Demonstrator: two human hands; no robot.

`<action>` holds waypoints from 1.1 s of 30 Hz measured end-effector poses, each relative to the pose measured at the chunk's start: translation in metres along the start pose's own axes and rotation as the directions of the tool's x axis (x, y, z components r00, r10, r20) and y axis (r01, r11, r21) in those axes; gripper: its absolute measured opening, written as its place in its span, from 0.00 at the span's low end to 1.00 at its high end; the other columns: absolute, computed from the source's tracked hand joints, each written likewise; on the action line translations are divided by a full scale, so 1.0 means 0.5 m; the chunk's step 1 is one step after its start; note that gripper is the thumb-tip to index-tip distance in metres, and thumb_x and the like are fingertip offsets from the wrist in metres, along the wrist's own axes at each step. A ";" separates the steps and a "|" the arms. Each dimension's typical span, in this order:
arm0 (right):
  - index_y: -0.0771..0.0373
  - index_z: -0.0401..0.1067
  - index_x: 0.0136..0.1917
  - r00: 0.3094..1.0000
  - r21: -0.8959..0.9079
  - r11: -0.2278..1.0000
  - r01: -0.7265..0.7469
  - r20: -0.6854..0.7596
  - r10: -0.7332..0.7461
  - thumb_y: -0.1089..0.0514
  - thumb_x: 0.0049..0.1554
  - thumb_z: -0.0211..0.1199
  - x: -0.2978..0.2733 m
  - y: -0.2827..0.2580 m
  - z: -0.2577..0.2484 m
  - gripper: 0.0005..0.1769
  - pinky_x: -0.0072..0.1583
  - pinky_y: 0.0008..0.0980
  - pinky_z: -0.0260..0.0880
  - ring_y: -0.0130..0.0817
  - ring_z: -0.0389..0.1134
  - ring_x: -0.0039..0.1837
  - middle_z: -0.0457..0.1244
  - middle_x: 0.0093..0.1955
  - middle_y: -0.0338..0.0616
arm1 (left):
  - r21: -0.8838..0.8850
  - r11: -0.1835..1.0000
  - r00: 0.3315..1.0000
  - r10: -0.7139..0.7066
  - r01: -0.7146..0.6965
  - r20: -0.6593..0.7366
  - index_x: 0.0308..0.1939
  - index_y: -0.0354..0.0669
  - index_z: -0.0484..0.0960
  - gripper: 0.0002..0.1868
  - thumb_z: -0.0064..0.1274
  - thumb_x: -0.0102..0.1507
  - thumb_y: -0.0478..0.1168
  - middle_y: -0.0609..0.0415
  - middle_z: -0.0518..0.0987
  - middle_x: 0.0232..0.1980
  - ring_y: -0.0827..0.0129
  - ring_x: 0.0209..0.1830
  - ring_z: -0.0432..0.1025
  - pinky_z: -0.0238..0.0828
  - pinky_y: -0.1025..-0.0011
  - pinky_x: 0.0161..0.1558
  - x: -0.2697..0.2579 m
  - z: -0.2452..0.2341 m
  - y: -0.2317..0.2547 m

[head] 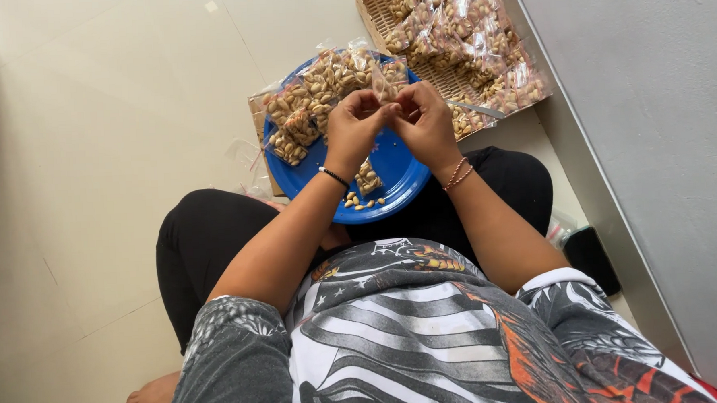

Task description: The person sorts cashews from a large pile on a tray, picking up individual nuts by hand and placing them into small plastic bags.

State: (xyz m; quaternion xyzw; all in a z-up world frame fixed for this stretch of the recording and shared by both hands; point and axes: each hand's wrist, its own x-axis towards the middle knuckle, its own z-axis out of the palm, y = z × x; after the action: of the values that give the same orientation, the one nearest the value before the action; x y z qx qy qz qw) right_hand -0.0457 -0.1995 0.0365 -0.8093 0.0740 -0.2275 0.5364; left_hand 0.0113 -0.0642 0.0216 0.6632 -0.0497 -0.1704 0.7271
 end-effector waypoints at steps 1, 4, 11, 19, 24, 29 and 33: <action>0.60 0.74 0.43 1.000 0.000 1.000 0.002 0.002 -0.002 0.60 0.56 0.75 -0.003 0.007 -0.001 0.09 0.36 0.27 0.71 0.35 0.69 0.35 0.61 0.37 0.43 | -0.001 1.000 1.000 0.001 -0.001 -0.002 0.41 0.43 0.85 0.14 0.72 0.56 0.41 0.55 0.85 0.36 0.72 0.36 0.82 0.83 0.72 0.39 0.006 -0.002 -0.009; 0.59 0.78 0.46 0.997 0.033 0.998 0.046 0.058 -0.048 0.64 0.51 0.77 -0.007 0.036 -0.010 0.10 0.36 0.26 0.72 0.32 0.69 0.37 0.63 0.40 0.39 | -0.160 0.987 0.999 -0.030 0.035 0.033 0.40 0.39 0.84 0.04 0.61 0.62 0.34 0.47 0.85 0.33 0.64 0.32 0.83 0.85 0.68 0.37 0.013 -0.009 -0.020; 0.66 0.72 0.56 0.915 0.293 0.889 -0.352 0.308 0.260 0.60 0.58 0.74 -0.004 0.115 -0.032 0.17 0.44 0.30 0.78 0.33 0.73 0.46 0.66 0.44 0.45 | -0.191 0.965 0.978 -0.150 0.177 0.148 0.51 0.38 0.80 0.16 0.64 0.61 0.34 0.49 0.83 0.38 0.66 0.35 0.82 0.86 0.68 0.34 0.021 -0.035 -0.058; 0.62 0.71 0.60 0.815 0.185 0.860 -0.476 0.460 0.352 0.54 0.58 0.73 0.008 0.130 -0.055 0.21 0.43 0.23 0.75 0.27 0.72 0.47 0.70 0.48 0.44 | 0.066 0.988 0.971 -0.147 0.137 0.187 0.50 0.44 0.79 0.16 0.64 0.60 0.34 0.51 0.85 0.34 0.72 0.29 0.80 0.82 0.75 0.28 0.025 -0.038 -0.051; 0.57 0.78 0.50 0.902 0.001 0.937 -0.348 0.273 0.335 0.57 0.56 0.75 0.013 0.160 -0.039 0.10 0.39 0.24 0.68 0.24 0.69 0.41 0.69 0.38 0.37 | 0.353 0.935 0.993 -0.070 0.032 0.096 0.54 0.52 0.76 0.24 0.70 0.58 0.46 0.51 0.87 0.44 0.67 0.44 0.83 0.81 0.72 0.45 0.005 -0.057 -0.005; 0.47 0.80 0.47 0.936 -0.211 0.938 -0.274 0.164 0.310 0.52 0.55 0.77 0.023 0.174 -0.020 0.08 0.42 0.20 0.69 0.19 0.71 0.41 0.69 0.37 0.26 | 0.336 0.941 1.000 -0.021 0.023 -0.011 0.49 0.55 0.82 0.15 0.67 0.60 0.47 0.57 0.87 0.43 0.72 0.41 0.82 0.82 0.75 0.40 0.018 -0.140 -0.022; 0.41 0.78 0.49 0.963 -0.431 0.893 -0.128 0.159 0.215 0.50 0.56 0.73 0.020 0.140 0.002 0.07 0.49 0.37 0.75 0.36 0.74 0.48 0.71 0.41 0.28 | 0.378 0.925 0.999 -0.032 0.033 -0.009 0.48 0.54 0.84 0.12 0.65 0.62 0.47 0.59 0.87 0.42 0.70 0.41 0.82 0.80 0.72 0.41 0.000 -0.170 -0.009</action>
State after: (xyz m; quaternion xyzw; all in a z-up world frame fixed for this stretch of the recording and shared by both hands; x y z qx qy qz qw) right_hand -0.0277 -0.2315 -0.0242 -0.9142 0.1374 -0.0741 0.3740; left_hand 0.0360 0.0158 0.0074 0.7919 -0.0695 -0.1685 0.5828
